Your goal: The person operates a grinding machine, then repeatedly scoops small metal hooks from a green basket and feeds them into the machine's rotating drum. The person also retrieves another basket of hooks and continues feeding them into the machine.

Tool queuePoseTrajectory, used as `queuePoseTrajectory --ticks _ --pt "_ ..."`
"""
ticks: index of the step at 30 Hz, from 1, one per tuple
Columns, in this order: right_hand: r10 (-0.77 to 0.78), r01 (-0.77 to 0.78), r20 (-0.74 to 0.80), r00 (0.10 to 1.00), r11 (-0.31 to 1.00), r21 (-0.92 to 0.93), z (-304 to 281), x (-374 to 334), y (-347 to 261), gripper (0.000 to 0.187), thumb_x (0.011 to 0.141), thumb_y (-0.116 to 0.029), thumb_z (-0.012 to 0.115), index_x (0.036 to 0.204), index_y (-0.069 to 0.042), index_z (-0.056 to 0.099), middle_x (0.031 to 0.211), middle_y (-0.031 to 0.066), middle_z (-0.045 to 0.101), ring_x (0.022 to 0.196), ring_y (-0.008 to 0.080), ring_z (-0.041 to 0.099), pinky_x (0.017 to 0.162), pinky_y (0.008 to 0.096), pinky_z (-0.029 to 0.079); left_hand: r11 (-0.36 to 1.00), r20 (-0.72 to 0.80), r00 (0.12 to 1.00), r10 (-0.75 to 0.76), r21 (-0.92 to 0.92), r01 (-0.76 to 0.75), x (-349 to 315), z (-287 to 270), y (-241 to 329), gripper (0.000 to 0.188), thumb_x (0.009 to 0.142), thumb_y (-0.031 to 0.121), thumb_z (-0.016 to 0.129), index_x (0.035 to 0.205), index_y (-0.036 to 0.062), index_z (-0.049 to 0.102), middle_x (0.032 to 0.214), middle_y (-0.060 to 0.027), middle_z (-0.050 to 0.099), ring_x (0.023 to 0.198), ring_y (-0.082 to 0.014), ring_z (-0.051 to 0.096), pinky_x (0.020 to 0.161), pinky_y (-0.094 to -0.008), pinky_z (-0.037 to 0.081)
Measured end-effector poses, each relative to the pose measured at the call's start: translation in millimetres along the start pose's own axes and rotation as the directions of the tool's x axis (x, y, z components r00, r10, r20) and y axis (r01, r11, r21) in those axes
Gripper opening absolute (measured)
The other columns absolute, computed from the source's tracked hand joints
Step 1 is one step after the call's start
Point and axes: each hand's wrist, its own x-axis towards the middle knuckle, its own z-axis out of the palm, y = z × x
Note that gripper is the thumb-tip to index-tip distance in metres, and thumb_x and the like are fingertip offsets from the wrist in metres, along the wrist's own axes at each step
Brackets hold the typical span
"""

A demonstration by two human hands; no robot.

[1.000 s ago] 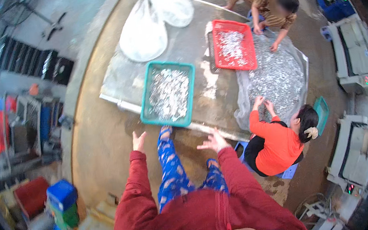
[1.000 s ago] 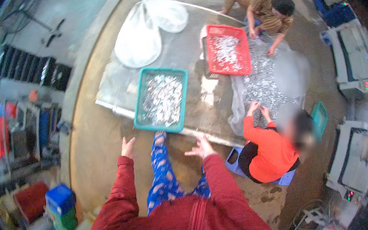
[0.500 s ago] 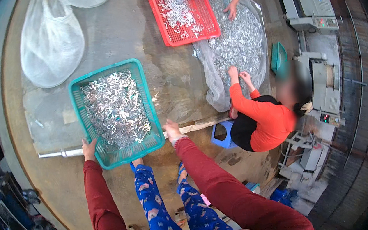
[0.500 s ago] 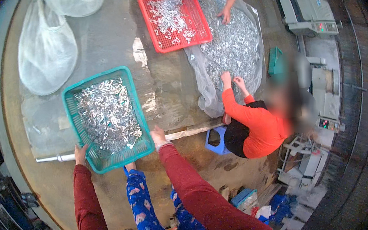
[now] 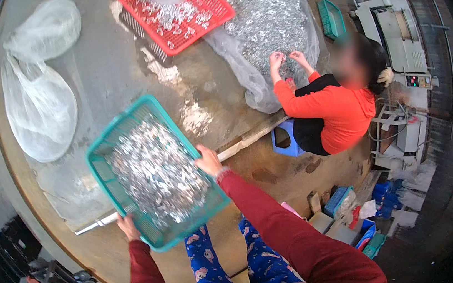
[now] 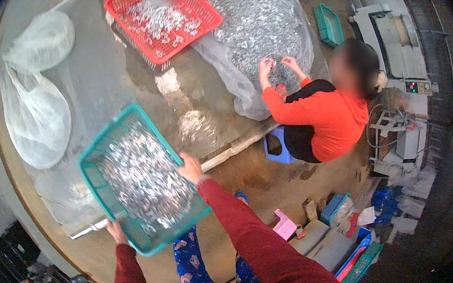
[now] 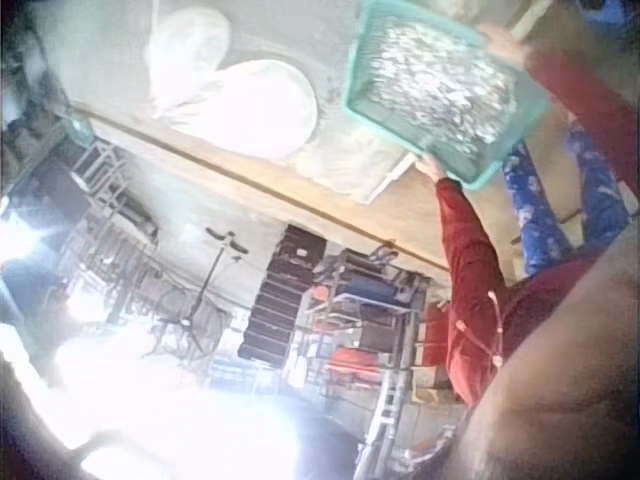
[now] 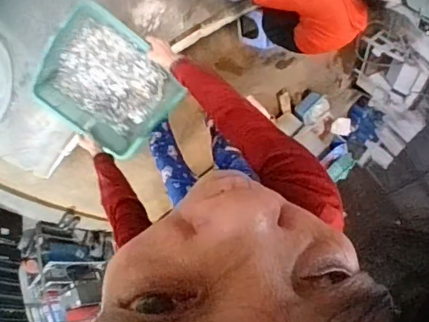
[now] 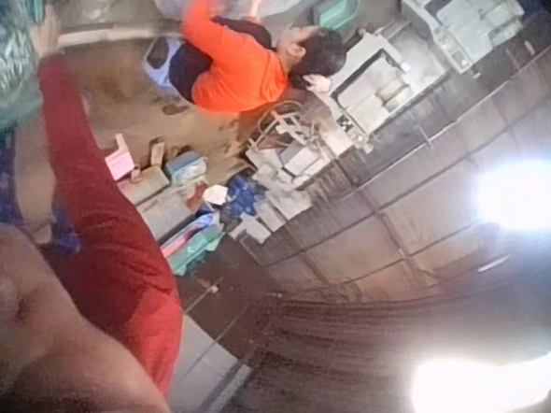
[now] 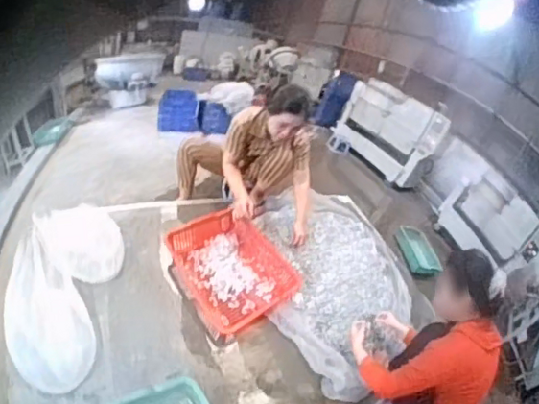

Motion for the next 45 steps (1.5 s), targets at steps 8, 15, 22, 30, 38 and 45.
queuePoseTrajectory --ticks 8,15,22,30,38,45 --pt "0.105 -0.083 -0.376 0.921 0.994 0.074 -207.9 -294.6 -21.0 0.025 0.068 -0.011 0.066 0.091 -0.004 0.061 0.072 0.0199 0.058 0.065 0.0321 0.063 0.063 0.0362 0.049 0.968 0.206 0.979 -0.013 -0.242 0.064 -277.6 13.6 94.8 0.039 0.071 -0.009 0.054 0.106 0.0032 0.062 0.094 -0.0022 0.063 0.079 -0.0139 0.058 0.07 -0.0284 0.049" --pt "0.256 0.06 -0.647 0.718 0.904 0.424 -389.4 -531.6 26.9 0.025 0.067 0.0 0.061 0.092 0.001 0.06 0.079 0.0048 0.062 0.072 0.0136 0.058 0.068 0.0286 0.048 0.785 0.712 0.652 0.262 0.236 -0.573 -469.1 73.0 202.9 0.062 0.072 0.014 0.065 0.13 -0.0002 0.049 0.124 -0.0235 0.054 0.111 -0.0362 0.055 0.094 -0.0397 0.044" --pt "0.443 0.279 -0.769 0.461 0.75 0.6 -537.4 -676.3 149.8 0.026 0.066 0.009 0.054 0.09 0.0 0.055 0.084 0.0021 0.06 0.077 0.0119 0.057 0.069 0.0242 0.044 0.607 0.876 0.105 0.47 -0.235 -0.759 -678.0 272.6 293.4 0.087 0.064 0.006 0.057 0.146 0.002 0.03 0.154 -0.0211 0.022 0.145 -0.0338 0.014 0.117 -0.0397 0.014" --pt "0.6 0.403 -0.726 0.335 0.605 0.687 -666.8 -767.8 306.9 0.029 0.072 0.005 0.057 0.101 0.001 0.059 0.092 0.005 0.064 0.082 0.0141 0.059 0.074 0.0254 0.047 0.87 0.994 0.013 0.109 -0.089 -0.484 -853.6 513.4 305.6 0.072 0.065 -0.004 0.054 0.137 0.0079 0.046 0.072 0.0001 0.048 0.063 -0.0097 0.048 0.056 -0.028 0.044" --pt "0.699 0.311 -0.704 0.126 0.646 0.697 -705.2 -786.9 352.7 0.033 0.075 -0.001 0.063 0.107 0.001 0.06 0.095 0.0055 0.064 0.086 0.0152 0.059 0.081 0.028 0.047 0.795 0.977 -0.196 -0.079 -0.057 -0.604 -889.5 718.1 277.7 0.073 0.066 -0.003 0.053 0.138 0.0128 0.049 0.075 0.002 0.051 0.063 -0.0091 0.047 0.054 -0.027 0.039" --pt "0.621 0.309 -0.771 0.143 0.712 0.631 -712.9 -777.0 291.7 0.048 0.079 -0.001 0.06 0.125 0.001 0.046 0.112 0.0096 0.059 0.101 0.0174 0.057 0.091 0.0297 0.044 0.9 0.818 -0.546 -0.179 -0.088 -0.427 -908.6 831.5 289.6 0.064 0.058 -0.004 0.054 0.121 0.0043 0.057 0.071 -0.0001 0.05 0.063 -0.0115 0.047 0.053 -0.03 0.039"
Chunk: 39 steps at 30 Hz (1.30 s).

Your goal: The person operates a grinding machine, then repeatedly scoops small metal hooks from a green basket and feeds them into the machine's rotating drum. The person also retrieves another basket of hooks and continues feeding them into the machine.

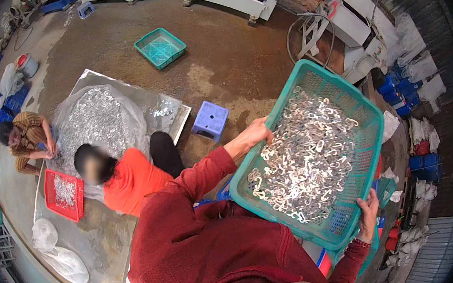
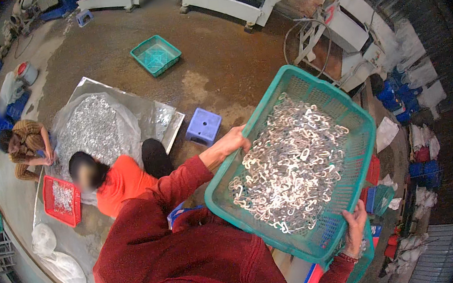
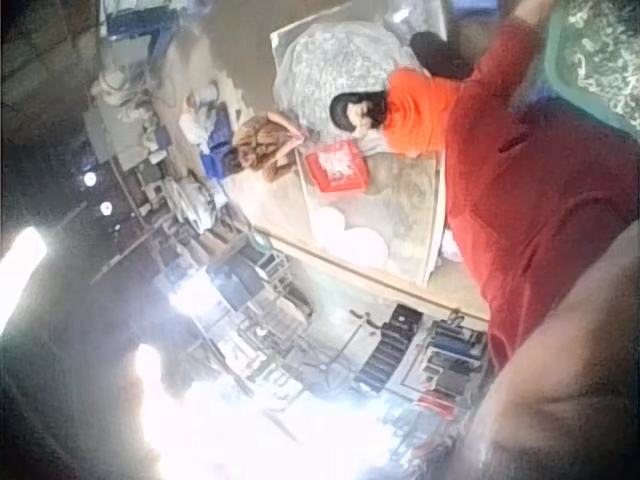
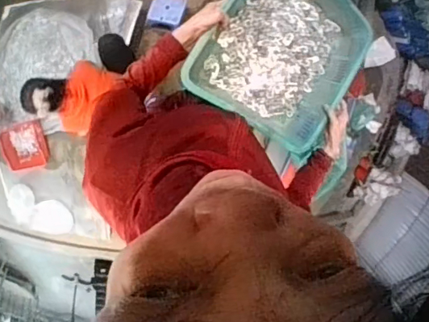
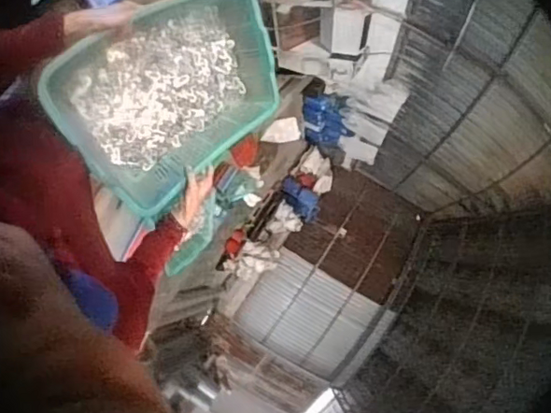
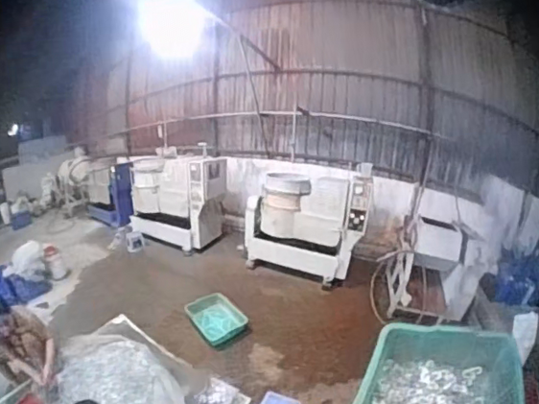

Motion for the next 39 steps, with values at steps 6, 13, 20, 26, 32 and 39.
queuePoseTrajectory --ticks 6,13,20,26,32,39 --pt "-0.101 0.077 -0.135 0.986 0.983 -0.168 30.8 0.2 11.3 0.046 0.077 -0.001 0.056 0.122 0.004 0.047 0.115 0.0111 0.057 0.096 0.017 0.058 0.086 0.0295 0.046 0.99 0.051 0.989 0.14 0.013 -0.141 21.2 -15.7 -25.5 0.069 0.06 -0.001 0.053 0.128 0.0066 0.056 0.072 0.0027 0.05 0.062 -0.0079 0.046 0.053 -0.0266 0.038" --pt "-0.244 0.203 -0.126 0.961 0.941 -0.271 15.0 31.5 -8.4 0.048 0.078 -0.007 0.051 0.124 0.005 0.048 0.112 0.0092 0.058 0.098 0.0167 0.055 0.087 0.0287 0.044 0.96 -0.143 0.955 0.259 -0.071 -0.271 -28.1 -1.6 -49.3 0.063 0.059 -0.004 0.052 0.121 0.0043 0.058 0.075 0.0019 0.048 0.063 -0.0098 0.046 0.053 -0.0254 0.039" --pt "-0.429 0.456 0.165 0.888 0.869 -0.193 -11.1 47.9 -1.8 0.047 0.077 -0.006 0.057 0.122 0.006 0.051 0.111 0.01 0.061 0.093 0.0145 0.059 0.083 0.0275 0.048 0.978 -0.188 0.965 0.183 -0.061 -0.198 -59.6 6.3 -54.3 0.056 0.058 -0.001 0.049 0.113 0.0031 0.058 0.088 -0.0032 0.06 0.069 -0.0138 0.056 0.059 -0.0255 0.049" --pt "-0.382 0.448 0.268 0.885 0.854 -0.264 -54.6 7.8 12.4 0.049 0.081 0.004 0.057 0.129 0.006 0.045 0.114 0.0132 0.061 0.098 0.0169 0.061 0.085 0.0298 0.049 0.933 -0.303 0.883 0.359 0.073 -0.354 -136.1 88.1 -38.2 0.055 0.058 -0.006 0.05 0.112 0.0022 0.057 0.076 0.0022 0.052 0.064 -0.0106 0.047 0.056 -0.0239 0.04" --pt "-0.407 0.489 0.358 0.84 0.854 -0.175 -98.6 -26.8 32.8 0.042 0.08 0.006 0.056 0.122 0.007 0.052 0.106 0.0127 0.064 0.092 0.0178 0.064 0.08 0.0297 0.052 0.881 -0.312 0.827 0.468 0.237 -0.409 -230.3 163.5 -29.1 0.058 0.06 -0.008 0.051 0.117 0.0032 0.057 0.081 0.0003 0.058 0.066 -0.0107 0.049 0.059 -0.0236 0.041" --pt "-0.454 0.68 0.576 0.68 0.684 -0.263 -96.5 2.2 -12.2 0.035 0.077 -0.006 0.062 0.11 0.004 0.061 0.095 0.0111 0.069 0.084 0.0196 0.066 0.079 0.0355 0.053 0.754 -0.445 0.634 0.632 0.541 -0.372 -241.4 158.9 -61.6 0.031 0.067 0.01 0.054 0.096 0.0037 0.062 0.065 0.0024 0.052 0.058 -0.0099 0.049 0.055 -0.025 0.039"
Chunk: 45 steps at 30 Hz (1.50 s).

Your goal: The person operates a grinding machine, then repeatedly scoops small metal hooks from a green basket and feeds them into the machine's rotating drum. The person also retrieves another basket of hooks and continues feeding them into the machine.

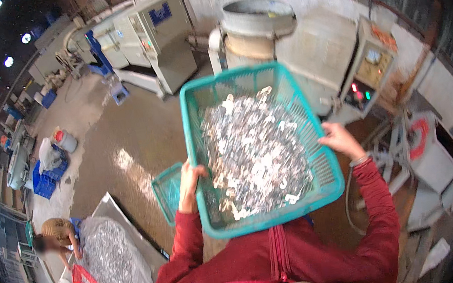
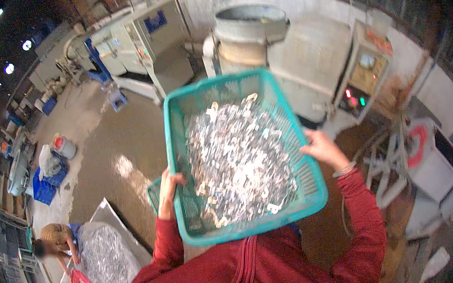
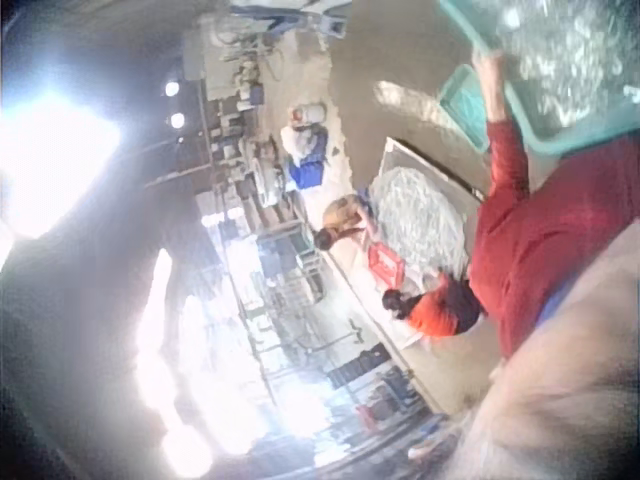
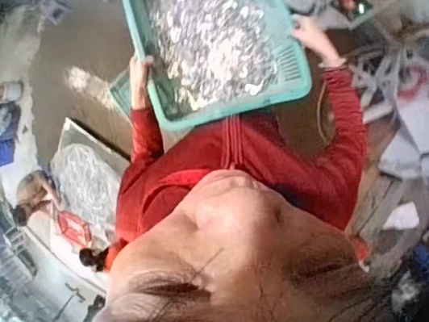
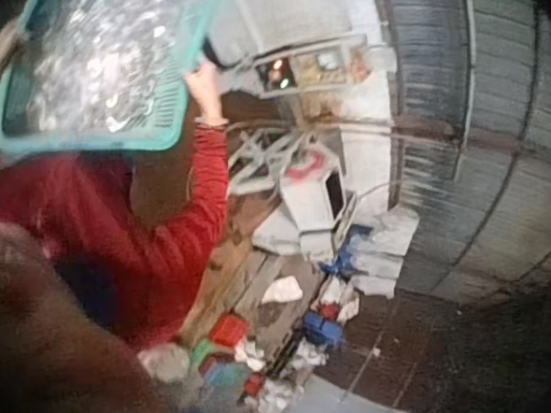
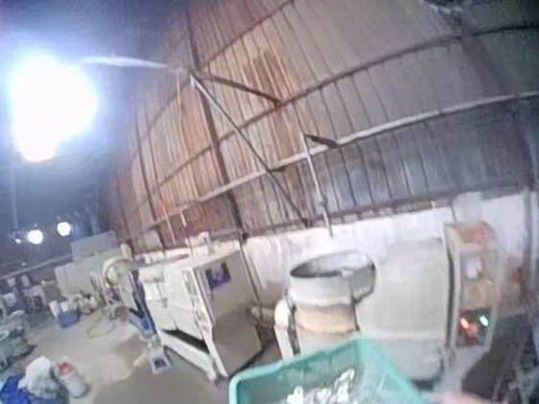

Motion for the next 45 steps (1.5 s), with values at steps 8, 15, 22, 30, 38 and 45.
queuePoseTrajectory --ticks 8,15,22,30,38,45 --pt "-0.202 0.198 0.157 0.967 0.979 0.04 6.7 -38.0 -44.4 0.042 0.07 -0.011 0.065 0.107 0.007 0.059 0.085 0.0137 0.066 0.077 0.0192 0.062 0.074 0.0337 0.05 0.951 -0.132 0.978 -0.161 -0.285 0.118 -183.7 -4.4 62.2 0.031 0.078 0.019 0.05 0.105 0.0059 0.058 0.101 -0.0132 0.063 0.087 -0.0196 0.064 0.075 -0.0309 0.054" --pt "-0.309 0.28 0.033 0.951 0.898 0.341 47.0 -46.7 17.9 0.042 0.072 -0.007 0.062 0.112 0.005 0.059 0.09 0.0046 0.064 0.08 0.0101 0.058 0.072 0.0275 0.049 0.834 -0.295 0.955 0.035 -0.518 -0.191 -199.6 44.1 1.9 0.06 0.078 0.043 0.051 0.122 0.0027 0.054 0.097 -0.0115 0.066 0.075 -0.0206 0.066 0.063 -0.0335 0.056" --pt "-0.31 0.32 -0.147 0.939 0.947 0.042 58.7 -103.8 14.1 0.041 0.07 -0.003 0.06 0.11 0.004 0.06 0.095 0.0037 0.064 0.085 0.0106 0.06 0.077 0.0283 0.051 0.888 -0.223 0.894 0.388 -0.169 -0.427 -157.4 -14.2 -35.2 0.053 0.083 0.041 0.051 0.122 0.0047 0.053 0.102 -0.0123 0.065 0.081 -0.0189 0.067 0.066 -0.0315 0.058" --pt "-0.342 0.315 -0.199 0.918 0.937 -0.152 67.5 -106.6 2.6 0.038 0.069 -0.009 0.062 0.103 0.007 0.063 0.081 0.0116 0.068 0.071 0.0189 0.065 0.069 0.033 0.052 0.881 -0.079 0.968 0.237 -0.403 -0.248 -169.0 -15.2 -16.2 0.048 0.077 0.039 0.055 0.113 0.0085 0.055 0.1 -0.0089 0.062 0.077 -0.0176 0.063 0.066 -0.0275 0.054" --pt "-0.366 0.363 0.013 0.931 0.918 -0.16 37.5 -99.3 -15.5 0.042 0.074 -0.02 0.064 0.107 0.005 0.061 0.092 0.0207 0.068 0.087 0.0278 0.066 0.082 0.0383 0.05 0.817 -0.438 0.787 0.435 -0.176 -0.549 -173.8 36.9 9.7 0.031 0.087 0.021 0.054 0.116 0.0094 0.049 0.112 -0.0178 0.059 0.091 -0.0238 0.064 0.075 -0.0316 0.056" --pt "-0.597 0.53 0.223 0.771 0.407 -0.744 26.2 -96.4 -70.0 0.071 0.077 -0.051 0.069 0.121 0.003 0.054 0.111 0.0216 0.056 0.106 0.041 0.052 0.088 0.0489 0.046 0.828 -0.418 0.908 0.029 -0.498 -0.256 -186.4 40.5 49.9 0.035 0.078 0.024 0.054 0.107 0.0044 0.056 0.108 -0.0204 0.062 0.084 -0.0246 0.066 0.068 -0.0303 0.057"
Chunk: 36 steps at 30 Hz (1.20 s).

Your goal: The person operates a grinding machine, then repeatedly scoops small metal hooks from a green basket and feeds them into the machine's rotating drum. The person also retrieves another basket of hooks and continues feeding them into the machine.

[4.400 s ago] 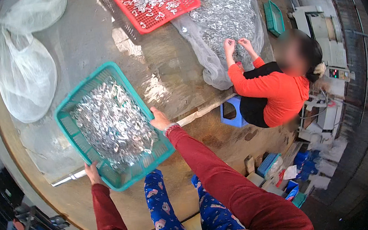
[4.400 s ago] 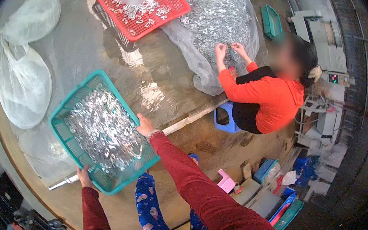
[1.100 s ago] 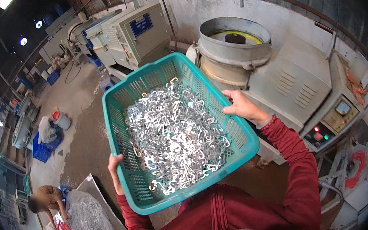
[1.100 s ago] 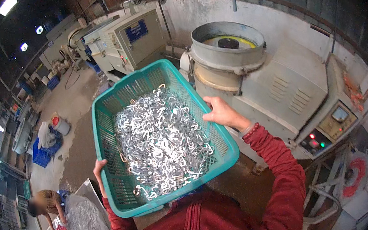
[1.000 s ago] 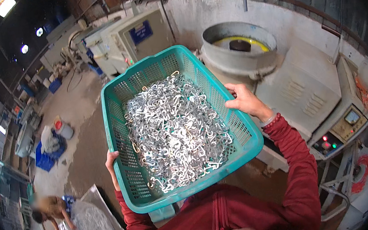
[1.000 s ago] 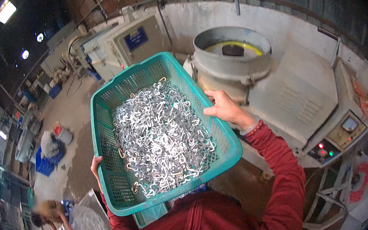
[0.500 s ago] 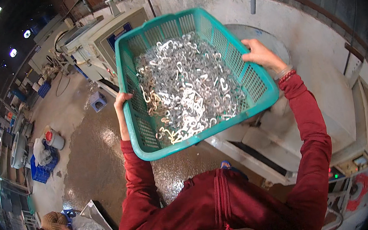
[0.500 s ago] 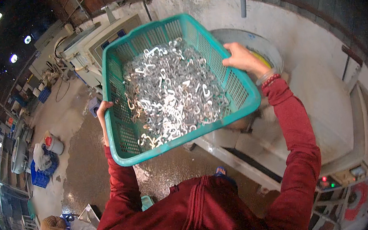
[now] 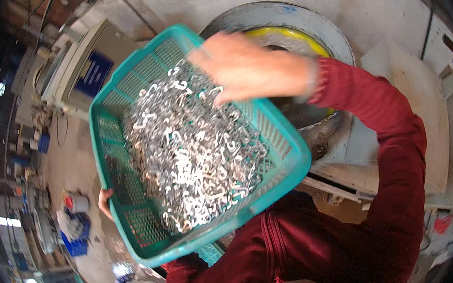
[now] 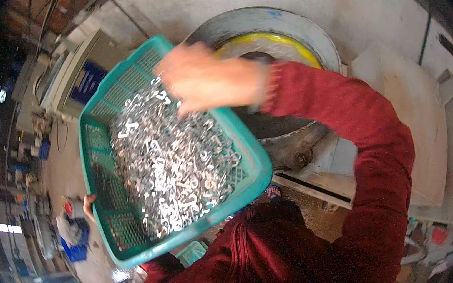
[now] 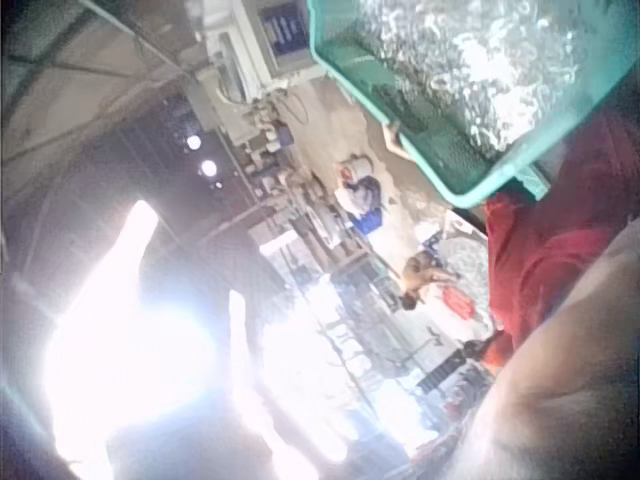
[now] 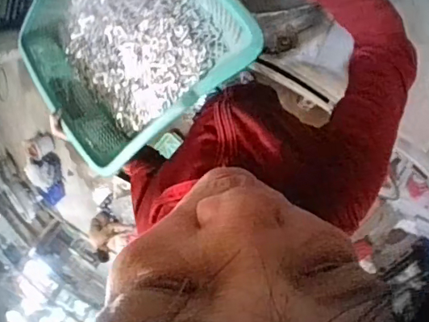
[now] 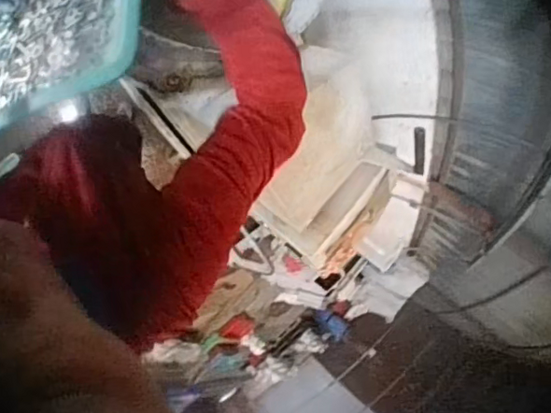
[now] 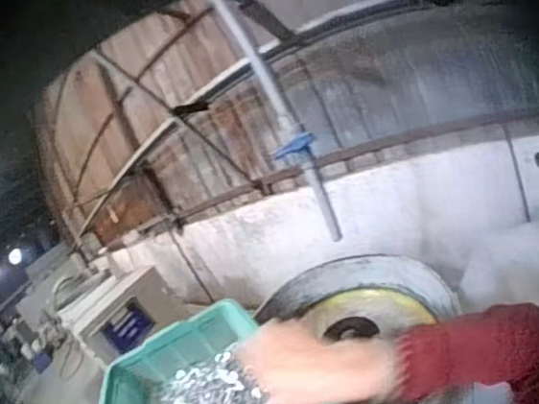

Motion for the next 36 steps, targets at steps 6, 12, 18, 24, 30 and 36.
queuePoseTrajectory --ticks 6,12,18,24,30,36 --pt "-0.303 0.183 0.658 0.689 0.952 0.246 75.5 42.2 -54.5 0.126 0.043 -0.055 0.088 0.148 -0.028 0.024 0.157 0.0211 0.006 0.141 0.0491 0.009 0.105 0.0676 0.031 0.99 0.121 0.992 -0.039 0.143 0.021 5.1 3.9 10.2 0.038 0.077 0.025 0.054 0.108 0.0031 0.056 0.106 -0.0202 0.063 0.083 -0.0247 0.066 0.067 -0.0303 0.057" --pt "-0.468 0.409 0.588 0.66 0.88 0.241 85.8 33.3 -69.4 0.066 0.053 -0.033 0.085 0.109 -0.005 0.064 0.134 0.0249 0.042 0.127 0.0497 0.038 0.104 0.0609 0.037 0.985 0.161 0.982 -0.097 0.155 0.072 12.8 -3.5 8.3 0.041 0.076 0.026 0.054 0.109 0.0018 0.057 0.105 -0.02 0.063 0.081 -0.0248 0.067 0.065 -0.0303 0.057" --pt "-0.529 0.272 0.296 0.795 0.748 0.606 88.0 17.5 -50.7 0.06 0.066 -0.01 0.072 0.123 -0.005 0.052 0.123 0.0173 0.054 0.118 0.0355 0.048 0.105 0.0447 0.037 0.967 0.19 0.958 -0.215 0.182 0.18 17.6 -12.0 17.4 0.044 0.074 0.027 0.054 0.109 0.0006 0.057 0.103 -0.0198 0.064 0.079 -0.0249 0.067 0.064 -0.0303 0.057" --pt "-0.481 0.298 0.303 0.823 0.819 0.491 88.4 21.1 -56.7 0.037 0.067 -0.008 0.069 0.102 -0.01 0.056 0.097 0.0109 0.055 0.102 0.0352 0.051 0.08 0.0469 0.048 0.912 0.215 0.891 -0.401 0.19 0.364 30.4 -10.0 26.9 0.047 0.073 0.028 0.054 0.11 -0.0007 0.058 0.102 -0.0195 0.065 0.077 -0.025 0.067 0.063 -0.0303 0.057" --pt "-0.293 -0.007 0.288 0.912 0.69 0.723 58.2 49.8 -44.7 0.037 0.062 -0.01 0.078 0.096 -0.005 0.064 0.081 0.0093 0.065 0.078 0.0217 0.066 0.067 0.0388 0.055 0.899 0.18 0.885 -0.43 0.179 0.401 41.7 -5.8 23.1 0.057 0.071 0.032 0.053 0.115 -0.0034 0.058 0.094 -0.0175 0.067 0.071 -0.0244 0.067 0.06 -0.0305 0.057" --pt "-0.009 -0.301 0.304 0.952 0.123 0.946 6.1 64.2 -1.2 0.051 0.073 -0.018 0.079 0.117 -0.005 0.057 0.099 0.0087 0.065 0.071 0.0181 0.065 0.062 0.0392 0.06 0.983 0.16 0.982 -0.105 0.168 0.078 28.5 -9.8 18.3 0.037 0.076 0.023 0.054 0.107 0.0012 0.057 0.099 -0.0195 0.066 0.074 -0.025 0.067 0.062 -0.0297 0.057"
